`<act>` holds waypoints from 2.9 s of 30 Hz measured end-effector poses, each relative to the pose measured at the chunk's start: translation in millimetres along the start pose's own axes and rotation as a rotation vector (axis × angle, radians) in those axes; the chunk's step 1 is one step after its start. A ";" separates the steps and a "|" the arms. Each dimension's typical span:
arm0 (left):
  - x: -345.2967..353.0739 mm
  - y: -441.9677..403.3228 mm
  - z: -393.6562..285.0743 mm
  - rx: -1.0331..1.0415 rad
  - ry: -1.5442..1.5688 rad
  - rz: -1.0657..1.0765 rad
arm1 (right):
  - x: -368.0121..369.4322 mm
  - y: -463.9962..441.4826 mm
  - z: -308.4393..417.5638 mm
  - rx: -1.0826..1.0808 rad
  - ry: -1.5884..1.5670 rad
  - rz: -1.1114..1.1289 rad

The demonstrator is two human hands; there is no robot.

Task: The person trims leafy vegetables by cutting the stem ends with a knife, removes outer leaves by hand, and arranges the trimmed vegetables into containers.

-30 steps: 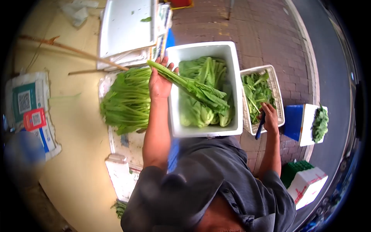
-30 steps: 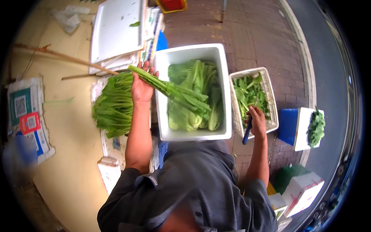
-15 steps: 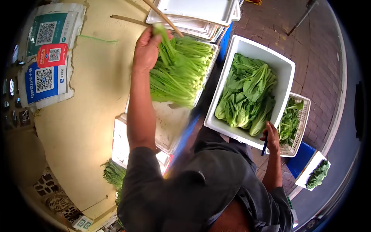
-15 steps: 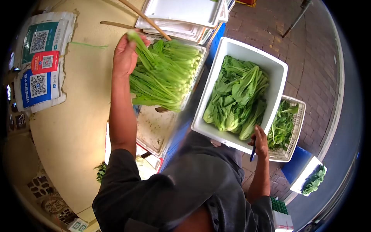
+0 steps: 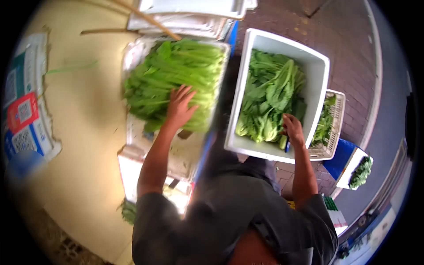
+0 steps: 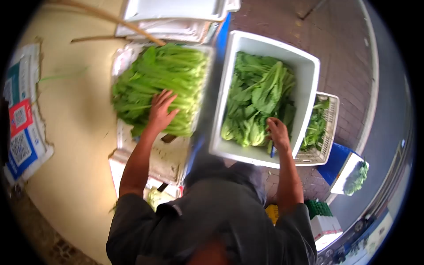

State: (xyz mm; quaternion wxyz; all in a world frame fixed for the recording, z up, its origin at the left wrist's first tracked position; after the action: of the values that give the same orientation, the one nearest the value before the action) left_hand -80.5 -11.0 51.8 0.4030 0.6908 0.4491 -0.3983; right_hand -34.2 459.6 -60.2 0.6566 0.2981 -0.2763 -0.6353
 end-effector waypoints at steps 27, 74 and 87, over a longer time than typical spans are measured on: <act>32.9 -111.4 -149.2 0.006 0.881 -0.118 | -7.6 -55.9 95.3 -0.502 0.587 -0.419; 6.4 -94.3 -442.8 0.686 0.537 0.361 | -119.0 211.6 166.0 -0.738 0.485 0.140; -5.3 -92.9 -425.0 0.554 0.465 0.364 | -185.5 182.8 101.6 -0.300 0.005 -0.174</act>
State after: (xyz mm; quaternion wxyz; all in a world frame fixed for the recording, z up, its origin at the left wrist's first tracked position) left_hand -89.4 401.3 190.2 0.1530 0.9132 0.2744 -0.2595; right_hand 5.5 643.5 146.5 0.6370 0.2214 -0.1500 -0.7230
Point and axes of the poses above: each hand's wrist, its own y-axis away from the middle knuckle, its own x-axis out of the palm, z = x × y, the point moved 6 cm from there along -y, towards the middle knuckle, and after that the axes turned 6 degrees about z, right-handed, at the moved point
